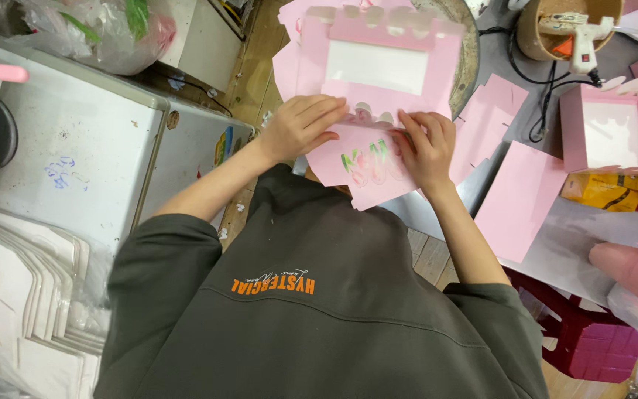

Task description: The person folds and assembles pink floral-patterned paper into small decorative boxes. They fold the sides, tuck flaps, and insert pink dividers to form compartments. Completed boxes are placed on the table.

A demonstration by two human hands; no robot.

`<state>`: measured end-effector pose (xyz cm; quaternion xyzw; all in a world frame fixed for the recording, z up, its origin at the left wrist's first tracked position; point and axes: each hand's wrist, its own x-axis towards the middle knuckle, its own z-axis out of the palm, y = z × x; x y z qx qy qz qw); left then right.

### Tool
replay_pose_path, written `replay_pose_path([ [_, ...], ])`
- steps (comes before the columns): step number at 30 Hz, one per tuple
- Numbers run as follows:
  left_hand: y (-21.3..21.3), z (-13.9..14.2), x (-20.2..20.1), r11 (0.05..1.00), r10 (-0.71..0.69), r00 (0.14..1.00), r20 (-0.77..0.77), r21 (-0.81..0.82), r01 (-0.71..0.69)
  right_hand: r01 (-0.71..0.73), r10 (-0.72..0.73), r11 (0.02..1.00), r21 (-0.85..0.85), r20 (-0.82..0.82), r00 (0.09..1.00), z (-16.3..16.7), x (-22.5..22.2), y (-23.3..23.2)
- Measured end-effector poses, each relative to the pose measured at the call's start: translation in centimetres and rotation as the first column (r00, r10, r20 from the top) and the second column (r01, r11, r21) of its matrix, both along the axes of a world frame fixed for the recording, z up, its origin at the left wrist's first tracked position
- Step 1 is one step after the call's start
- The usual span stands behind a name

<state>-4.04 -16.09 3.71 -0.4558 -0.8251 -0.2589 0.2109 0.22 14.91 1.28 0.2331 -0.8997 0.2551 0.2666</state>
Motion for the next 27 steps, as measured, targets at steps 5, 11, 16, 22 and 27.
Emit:
replay_pose_path([
  [5,0.2,-0.7,0.8,0.966,0.067,0.983,0.170,0.235,-0.106,-0.014,0.013,0.999,-0.029,-0.024,1.000,-0.9,0.9,0.4],
  [11,0.7,-2.1,0.4,0.911,0.153,0.857,0.492,0.266,-0.315,0.052,-0.049,0.989,-0.142,0.023,0.999,-1.2,1.3,-0.2],
  [16,1.2,-3.6,0.0,0.847,0.026,0.647,0.762,0.327,-0.420,0.173,-0.036,0.896,-0.408,0.321,0.946,-0.3,1.7,-0.2],
  [22,0.7,-3.9,1.7,0.869,0.019,0.674,0.738,0.322,-0.377,0.254,0.138,0.761,-0.597,0.533,0.835,-0.4,3.0,0.9],
  [27,-0.2,-3.5,4.8,0.915,0.130,0.759,0.638,0.218,-0.340,0.380,0.352,0.557,-0.739,0.624,0.697,-1.6,5.7,1.5],
])
